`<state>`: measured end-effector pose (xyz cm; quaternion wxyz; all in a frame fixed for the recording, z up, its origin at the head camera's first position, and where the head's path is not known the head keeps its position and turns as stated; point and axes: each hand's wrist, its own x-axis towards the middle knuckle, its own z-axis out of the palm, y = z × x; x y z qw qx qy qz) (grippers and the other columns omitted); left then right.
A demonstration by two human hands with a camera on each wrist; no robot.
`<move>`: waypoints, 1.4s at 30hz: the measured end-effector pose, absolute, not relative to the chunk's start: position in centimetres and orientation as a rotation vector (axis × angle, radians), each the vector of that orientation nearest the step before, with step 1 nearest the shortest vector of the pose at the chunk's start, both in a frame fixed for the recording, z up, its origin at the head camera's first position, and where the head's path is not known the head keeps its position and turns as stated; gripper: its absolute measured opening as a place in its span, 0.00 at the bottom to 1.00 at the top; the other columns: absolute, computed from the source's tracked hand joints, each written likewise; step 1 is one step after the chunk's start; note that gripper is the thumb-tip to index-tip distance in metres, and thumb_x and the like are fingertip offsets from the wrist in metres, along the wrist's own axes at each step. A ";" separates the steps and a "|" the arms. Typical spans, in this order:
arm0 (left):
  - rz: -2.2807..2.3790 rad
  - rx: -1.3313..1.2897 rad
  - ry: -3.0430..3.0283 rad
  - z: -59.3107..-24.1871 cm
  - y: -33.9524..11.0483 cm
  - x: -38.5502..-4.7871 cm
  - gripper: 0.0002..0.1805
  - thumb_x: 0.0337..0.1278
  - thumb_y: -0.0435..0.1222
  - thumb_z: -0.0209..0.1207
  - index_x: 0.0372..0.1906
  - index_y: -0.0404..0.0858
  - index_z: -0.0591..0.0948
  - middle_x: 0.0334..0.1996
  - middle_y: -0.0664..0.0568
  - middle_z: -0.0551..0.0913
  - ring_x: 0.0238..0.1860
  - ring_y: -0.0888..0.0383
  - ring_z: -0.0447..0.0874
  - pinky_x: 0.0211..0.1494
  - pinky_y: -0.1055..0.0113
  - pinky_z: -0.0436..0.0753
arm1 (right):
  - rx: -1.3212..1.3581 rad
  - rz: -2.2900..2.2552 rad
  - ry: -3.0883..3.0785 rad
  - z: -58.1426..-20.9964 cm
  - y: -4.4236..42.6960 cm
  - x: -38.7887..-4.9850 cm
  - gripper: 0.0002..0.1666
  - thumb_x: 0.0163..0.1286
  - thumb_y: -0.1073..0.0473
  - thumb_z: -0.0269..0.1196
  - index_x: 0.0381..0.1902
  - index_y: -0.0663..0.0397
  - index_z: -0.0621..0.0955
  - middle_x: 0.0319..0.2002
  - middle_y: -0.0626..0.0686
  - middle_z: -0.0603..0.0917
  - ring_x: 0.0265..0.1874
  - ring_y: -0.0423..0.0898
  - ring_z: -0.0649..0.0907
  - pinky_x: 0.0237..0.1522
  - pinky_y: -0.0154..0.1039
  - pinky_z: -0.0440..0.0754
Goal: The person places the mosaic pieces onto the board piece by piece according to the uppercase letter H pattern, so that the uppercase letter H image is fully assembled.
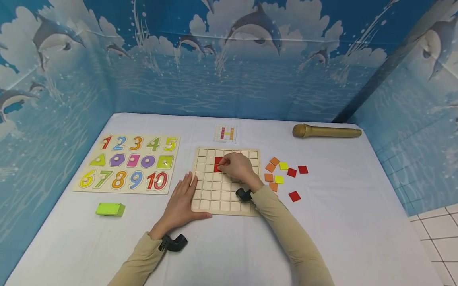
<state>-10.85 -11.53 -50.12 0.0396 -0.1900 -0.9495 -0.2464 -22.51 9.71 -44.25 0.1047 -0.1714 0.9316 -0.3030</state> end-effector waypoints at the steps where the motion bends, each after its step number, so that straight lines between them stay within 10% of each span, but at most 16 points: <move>1: -0.756 -0.583 -2.910 -50.1 -11.5 -10.8 0.68 0.32 0.67 0.67 0.72 0.28 0.52 0.73 0.36 0.45 0.73 0.47 0.39 0.73 0.54 0.43 | -0.505 -0.908 2.735 -44.1 9.8 -22.4 0.08 0.63 0.52 0.66 0.35 0.50 0.86 0.30 0.45 0.83 0.27 0.42 0.78 0.30 0.38 0.75; 27: -0.791 -0.571 -2.923 -49.9 -11.5 -10.8 0.68 0.32 0.66 0.68 0.72 0.28 0.51 0.73 0.36 0.44 0.73 0.47 0.37 0.73 0.55 0.40 | -0.327 -1.319 3.033 -43.2 22.1 -21.2 0.22 0.66 0.47 0.62 0.45 0.60 0.84 0.44 0.59 0.81 0.40 0.57 0.77 0.32 0.48 0.75; 34: -0.775 -0.571 -2.926 -50.1 -11.5 -10.9 0.68 0.32 0.66 0.68 0.72 0.28 0.51 0.73 0.37 0.44 0.73 0.48 0.37 0.73 0.56 0.40 | -0.057 -1.118 3.142 -49.1 28.5 -24.1 0.35 0.58 0.29 0.59 0.51 0.48 0.82 0.45 0.51 0.81 0.42 0.51 0.75 0.24 0.39 0.76; 42: -0.776 -0.571 -2.928 -50.1 -11.5 -10.9 0.69 0.32 0.66 0.68 0.73 0.28 0.50 0.73 0.37 0.44 0.74 0.48 0.36 0.73 0.56 0.40 | 0.089 -0.967 3.052 -49.5 30.7 -23.8 0.34 0.57 0.32 0.63 0.51 0.51 0.81 0.45 0.56 0.78 0.38 0.54 0.72 0.30 0.44 0.74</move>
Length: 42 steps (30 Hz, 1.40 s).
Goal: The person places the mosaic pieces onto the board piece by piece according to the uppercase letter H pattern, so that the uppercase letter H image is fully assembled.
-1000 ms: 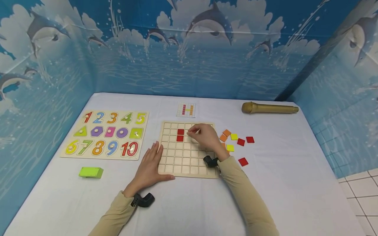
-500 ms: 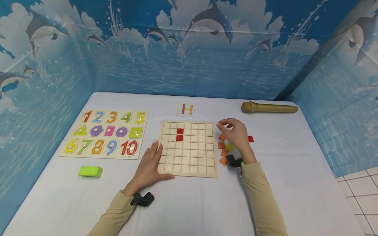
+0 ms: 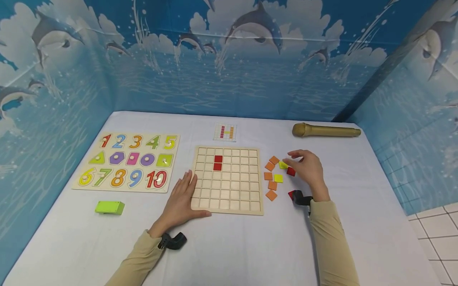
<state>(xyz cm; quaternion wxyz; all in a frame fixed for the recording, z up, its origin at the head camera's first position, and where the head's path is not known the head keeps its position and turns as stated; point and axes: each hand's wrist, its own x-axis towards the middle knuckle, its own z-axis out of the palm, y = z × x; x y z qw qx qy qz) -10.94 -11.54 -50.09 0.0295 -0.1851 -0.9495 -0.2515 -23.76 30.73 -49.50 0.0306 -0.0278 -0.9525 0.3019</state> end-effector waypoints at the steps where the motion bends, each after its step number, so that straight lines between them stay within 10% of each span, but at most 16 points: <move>1: -0.779 -0.569 -2.930 -50.0 -11.5 -10.9 0.69 0.32 0.66 0.68 0.73 0.29 0.50 0.73 0.37 0.44 0.74 0.48 0.36 0.73 0.56 0.40 | -0.097 0.919 -2.961 -48.9 30.5 -23.4 0.33 0.58 0.33 0.64 0.50 0.51 0.81 0.44 0.56 0.78 0.37 0.53 0.72 0.29 0.42 0.73; 9: -0.792 -0.548 -2.949 -49.8 -11.4 -10.9 0.69 0.31 0.65 0.69 0.73 0.29 0.50 0.73 0.37 0.44 0.74 0.49 0.36 0.73 0.56 0.39 | -0.124 0.976 -3.105 -44.2 28.4 -20.7 0.26 0.60 0.51 0.68 0.50 0.64 0.80 0.40 0.61 0.76 0.38 0.57 0.73 0.29 0.41 0.73; 42: -0.787 -0.545 -2.955 -49.7 -11.3 -10.8 0.68 0.32 0.65 0.69 0.73 0.29 0.51 0.73 0.38 0.44 0.74 0.48 0.36 0.73 0.55 0.40 | -0.082 0.955 -3.118 -44.6 28.3 -18.9 0.16 0.59 0.58 0.69 0.39 0.60 0.76 0.32 0.57 0.77 0.35 0.55 0.72 0.31 0.43 0.72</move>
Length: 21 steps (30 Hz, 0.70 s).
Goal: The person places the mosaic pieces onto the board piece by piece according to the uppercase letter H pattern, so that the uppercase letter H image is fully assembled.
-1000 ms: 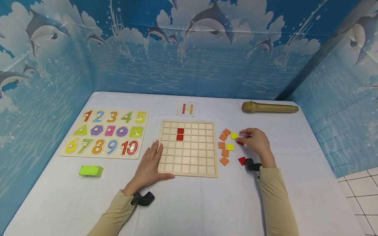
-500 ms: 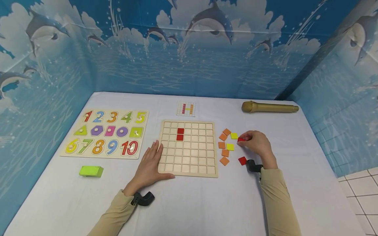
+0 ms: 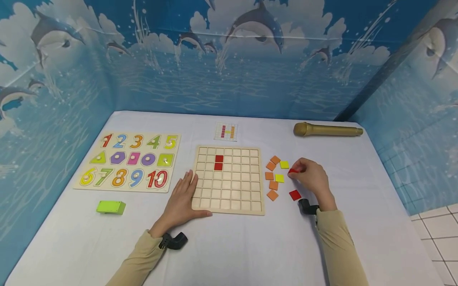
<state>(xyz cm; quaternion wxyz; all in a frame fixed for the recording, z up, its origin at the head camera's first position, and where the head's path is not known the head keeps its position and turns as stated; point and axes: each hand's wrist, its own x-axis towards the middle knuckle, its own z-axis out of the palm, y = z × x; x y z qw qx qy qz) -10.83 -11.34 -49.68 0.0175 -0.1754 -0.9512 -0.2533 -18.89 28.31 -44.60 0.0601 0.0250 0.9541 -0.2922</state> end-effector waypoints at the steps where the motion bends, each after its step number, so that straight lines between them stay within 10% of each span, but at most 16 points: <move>1: -0.788 -0.544 -2.955 -49.7 -11.3 -10.8 0.68 0.32 0.65 0.69 0.73 0.29 0.51 0.73 0.38 0.44 0.74 0.48 0.36 0.73 0.55 0.40 | 0.068 -0.878 2.900 -44.6 28.2 -18.8 0.15 0.59 0.59 0.69 0.38 0.60 0.77 0.31 0.56 0.77 0.34 0.54 0.72 0.30 0.43 0.71; 21: -0.797 -0.545 -2.950 -49.8 -11.3 -10.9 0.68 0.32 0.64 0.69 0.73 0.29 0.50 0.74 0.38 0.44 0.74 0.49 0.35 0.73 0.56 0.39 | -0.238 -1.119 3.008 -42.7 21.6 -19.3 0.11 0.58 0.56 0.71 0.31 0.55 0.80 0.23 0.52 0.77 0.25 0.49 0.73 0.22 0.40 0.68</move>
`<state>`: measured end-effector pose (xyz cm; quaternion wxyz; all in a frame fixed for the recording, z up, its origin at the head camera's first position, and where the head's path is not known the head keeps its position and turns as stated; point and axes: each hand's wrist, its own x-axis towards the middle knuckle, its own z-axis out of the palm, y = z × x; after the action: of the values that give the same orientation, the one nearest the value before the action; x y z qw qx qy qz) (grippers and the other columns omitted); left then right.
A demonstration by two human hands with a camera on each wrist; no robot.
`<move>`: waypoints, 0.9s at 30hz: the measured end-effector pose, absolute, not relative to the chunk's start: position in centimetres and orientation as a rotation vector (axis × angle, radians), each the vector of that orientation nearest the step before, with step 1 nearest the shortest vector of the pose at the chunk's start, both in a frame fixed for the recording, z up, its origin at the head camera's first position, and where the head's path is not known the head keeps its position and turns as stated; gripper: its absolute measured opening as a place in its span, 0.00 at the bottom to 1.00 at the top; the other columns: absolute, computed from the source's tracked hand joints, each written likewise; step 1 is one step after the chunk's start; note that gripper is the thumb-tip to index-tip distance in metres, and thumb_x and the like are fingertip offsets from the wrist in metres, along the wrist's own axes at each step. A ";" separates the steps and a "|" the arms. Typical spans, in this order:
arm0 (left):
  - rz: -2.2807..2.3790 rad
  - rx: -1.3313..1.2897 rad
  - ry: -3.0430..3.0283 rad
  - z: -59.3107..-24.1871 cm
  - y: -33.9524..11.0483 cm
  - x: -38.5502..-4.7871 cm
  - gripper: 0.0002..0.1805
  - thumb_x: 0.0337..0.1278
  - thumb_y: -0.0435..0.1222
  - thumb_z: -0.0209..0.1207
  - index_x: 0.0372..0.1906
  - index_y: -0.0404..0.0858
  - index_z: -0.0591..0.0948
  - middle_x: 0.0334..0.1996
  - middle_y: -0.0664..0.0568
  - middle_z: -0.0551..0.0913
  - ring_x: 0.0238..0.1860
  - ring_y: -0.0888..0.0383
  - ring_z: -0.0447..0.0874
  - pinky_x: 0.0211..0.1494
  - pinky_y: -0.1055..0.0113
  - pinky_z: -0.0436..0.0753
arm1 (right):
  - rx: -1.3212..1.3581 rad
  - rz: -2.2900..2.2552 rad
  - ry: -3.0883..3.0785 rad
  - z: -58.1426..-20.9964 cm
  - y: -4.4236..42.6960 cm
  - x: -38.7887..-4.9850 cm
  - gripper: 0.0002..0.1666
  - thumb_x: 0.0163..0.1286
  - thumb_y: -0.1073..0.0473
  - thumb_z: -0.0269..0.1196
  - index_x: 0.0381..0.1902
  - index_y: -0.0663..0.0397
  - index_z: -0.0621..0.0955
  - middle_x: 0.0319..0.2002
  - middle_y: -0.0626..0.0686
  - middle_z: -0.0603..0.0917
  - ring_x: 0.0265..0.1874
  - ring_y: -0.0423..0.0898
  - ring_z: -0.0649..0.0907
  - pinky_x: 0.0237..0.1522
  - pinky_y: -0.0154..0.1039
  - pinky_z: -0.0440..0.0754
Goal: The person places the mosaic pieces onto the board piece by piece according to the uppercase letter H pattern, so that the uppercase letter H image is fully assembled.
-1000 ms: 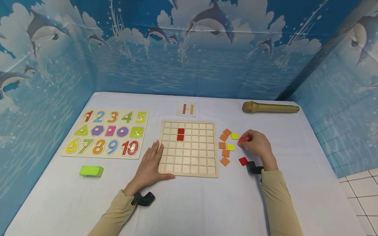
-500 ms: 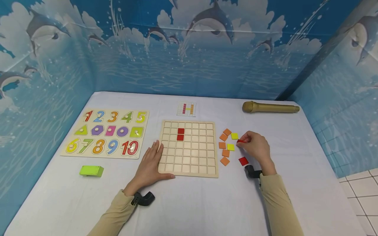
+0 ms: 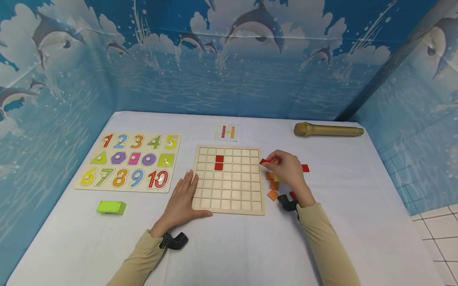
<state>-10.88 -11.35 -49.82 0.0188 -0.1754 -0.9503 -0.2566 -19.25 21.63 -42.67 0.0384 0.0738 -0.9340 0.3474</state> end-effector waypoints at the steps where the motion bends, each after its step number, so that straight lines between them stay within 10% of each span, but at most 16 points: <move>1: -0.796 -0.545 -2.950 -49.8 -11.3 -10.9 0.68 0.32 0.65 0.69 0.73 0.29 0.50 0.74 0.38 0.43 0.74 0.49 0.35 0.73 0.56 0.39 | 0.243 1.067 -2.870 -42.5 21.2 -19.4 0.10 0.59 0.56 0.70 0.32 0.55 0.81 0.23 0.51 0.78 0.25 0.49 0.73 0.22 0.39 0.69; 27: -0.783 -0.560 -2.932 -49.8 -11.4 -10.9 0.68 0.33 0.65 0.68 0.72 0.28 0.51 0.73 0.36 0.45 0.73 0.47 0.37 0.73 0.54 0.42 | 0.661 1.108 -2.973 -43.5 11.5 -20.3 0.02 0.60 0.61 0.67 0.32 0.53 0.84 0.26 0.46 0.81 0.22 0.43 0.74 0.25 0.37 0.71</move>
<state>-10.85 -11.38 -49.78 0.0278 -0.1813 -0.9498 -0.2536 -20.30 11.55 -43.50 -0.0496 0.2037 -0.9162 0.3415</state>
